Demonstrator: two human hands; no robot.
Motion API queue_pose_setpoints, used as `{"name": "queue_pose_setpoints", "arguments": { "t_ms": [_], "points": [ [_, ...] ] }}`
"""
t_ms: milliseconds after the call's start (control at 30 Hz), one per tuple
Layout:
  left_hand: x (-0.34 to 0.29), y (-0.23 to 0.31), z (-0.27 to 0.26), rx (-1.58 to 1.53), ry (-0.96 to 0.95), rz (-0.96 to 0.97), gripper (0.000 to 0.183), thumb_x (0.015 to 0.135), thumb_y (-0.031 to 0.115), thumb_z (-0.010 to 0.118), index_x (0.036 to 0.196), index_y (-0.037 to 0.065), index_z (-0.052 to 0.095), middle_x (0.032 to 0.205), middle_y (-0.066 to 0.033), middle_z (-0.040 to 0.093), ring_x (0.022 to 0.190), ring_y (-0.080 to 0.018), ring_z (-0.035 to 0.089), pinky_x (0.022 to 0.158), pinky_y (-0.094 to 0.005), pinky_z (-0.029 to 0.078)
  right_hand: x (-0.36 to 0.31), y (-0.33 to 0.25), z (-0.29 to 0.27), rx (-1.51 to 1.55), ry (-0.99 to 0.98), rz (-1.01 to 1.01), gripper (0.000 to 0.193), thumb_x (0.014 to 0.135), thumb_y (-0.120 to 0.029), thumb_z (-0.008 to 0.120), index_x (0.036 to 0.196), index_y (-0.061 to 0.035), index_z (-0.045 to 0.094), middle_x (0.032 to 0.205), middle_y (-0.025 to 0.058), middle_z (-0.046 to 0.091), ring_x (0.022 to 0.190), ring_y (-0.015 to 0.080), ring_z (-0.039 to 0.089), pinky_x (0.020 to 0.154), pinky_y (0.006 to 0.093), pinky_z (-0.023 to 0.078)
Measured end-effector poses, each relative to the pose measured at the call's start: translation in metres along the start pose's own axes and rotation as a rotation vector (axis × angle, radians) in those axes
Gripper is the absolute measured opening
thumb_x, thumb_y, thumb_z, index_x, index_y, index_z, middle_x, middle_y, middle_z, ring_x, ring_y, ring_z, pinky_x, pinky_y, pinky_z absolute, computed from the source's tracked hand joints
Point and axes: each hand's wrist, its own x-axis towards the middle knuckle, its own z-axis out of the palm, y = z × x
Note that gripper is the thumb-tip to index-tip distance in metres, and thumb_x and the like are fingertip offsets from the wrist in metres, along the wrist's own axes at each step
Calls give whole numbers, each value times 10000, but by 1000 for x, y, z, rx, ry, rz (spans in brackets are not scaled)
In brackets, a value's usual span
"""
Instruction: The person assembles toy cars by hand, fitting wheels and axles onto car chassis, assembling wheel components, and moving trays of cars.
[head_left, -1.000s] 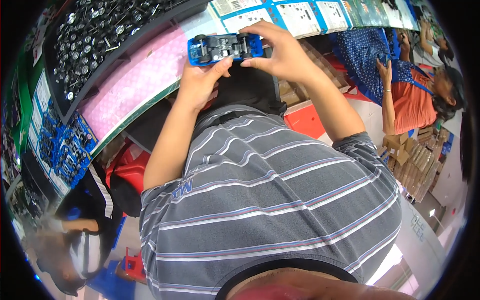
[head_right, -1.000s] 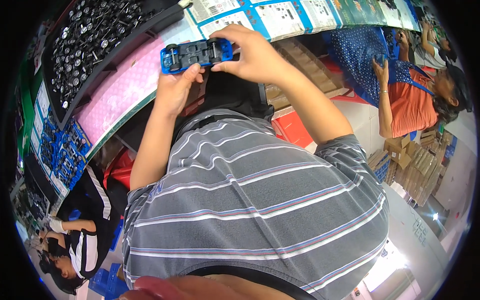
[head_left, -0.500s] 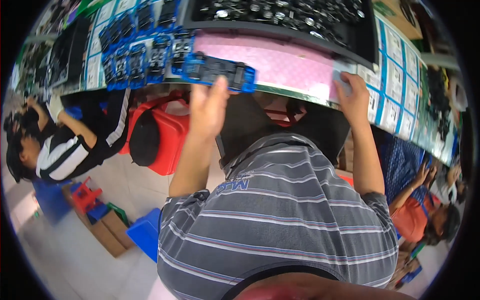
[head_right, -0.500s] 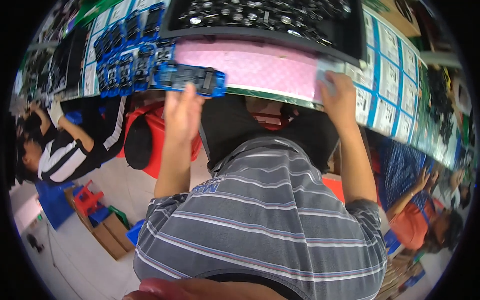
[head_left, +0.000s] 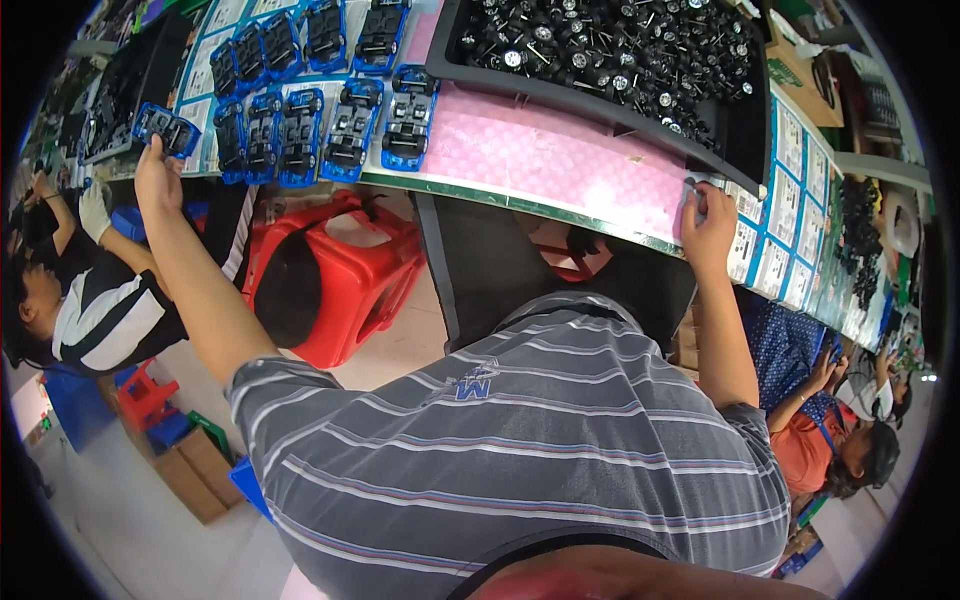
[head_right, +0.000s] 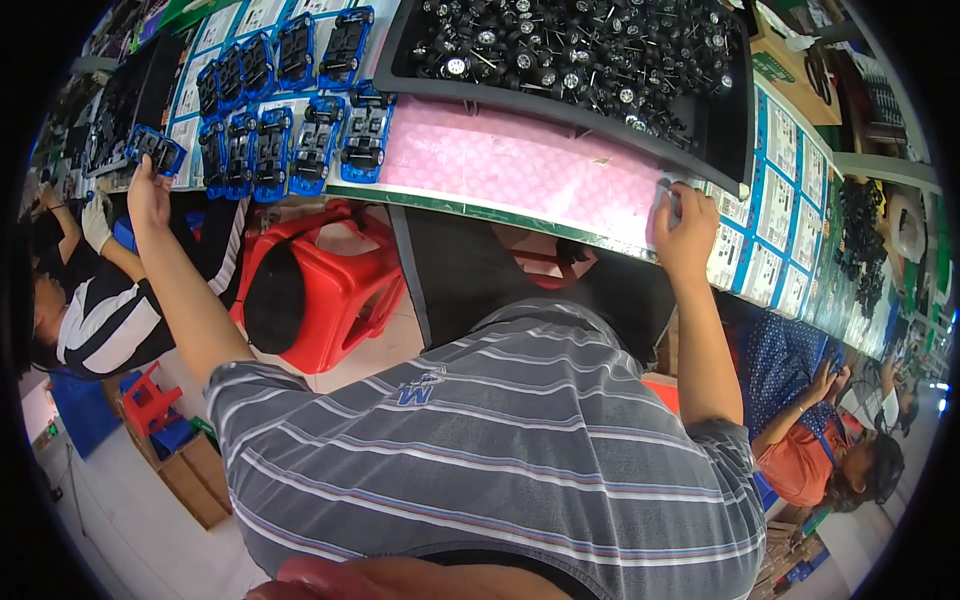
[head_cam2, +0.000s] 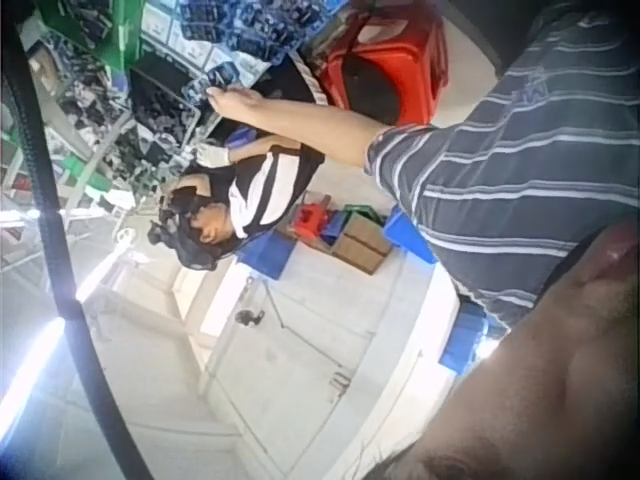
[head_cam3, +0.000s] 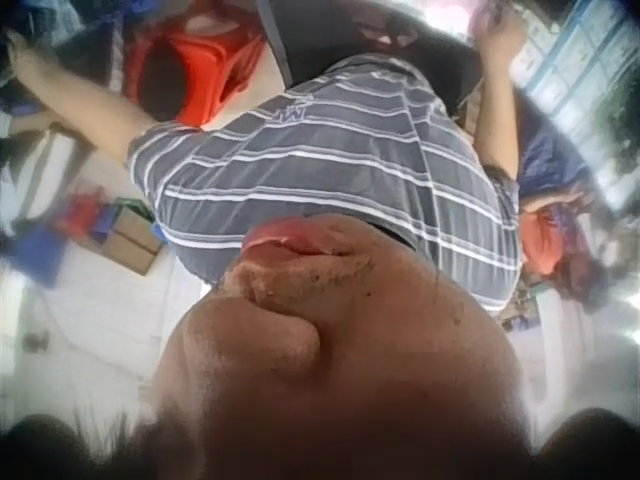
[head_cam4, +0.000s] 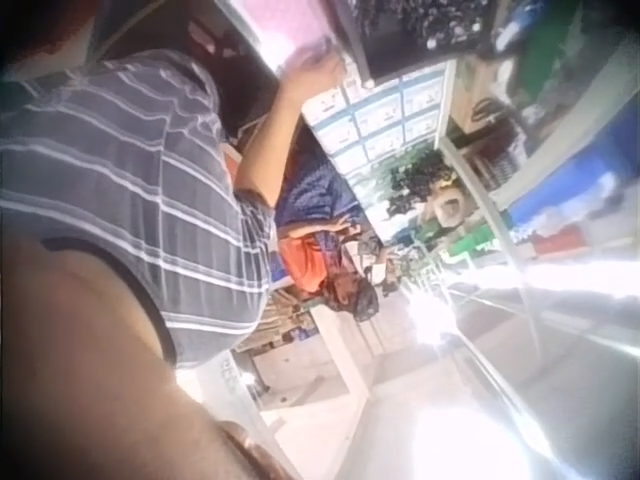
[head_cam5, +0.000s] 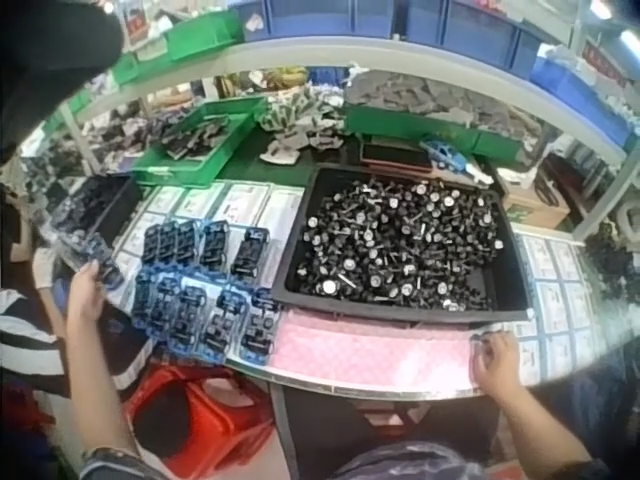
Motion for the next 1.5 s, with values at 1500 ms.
{"name": "queue_pose_setpoints", "arguments": {
  "t_ms": [1500],
  "points": [
    [-402,-163,320,670,-484,539,126,946,95,612,926,-8,682,741,-69,535,603,-162,496,537,-305,379,-9,23,-4,202,66,-28,236,813,-190,698,1020,-84,660,902,98,653,880,310,599,822,439,452]
  ]
}}
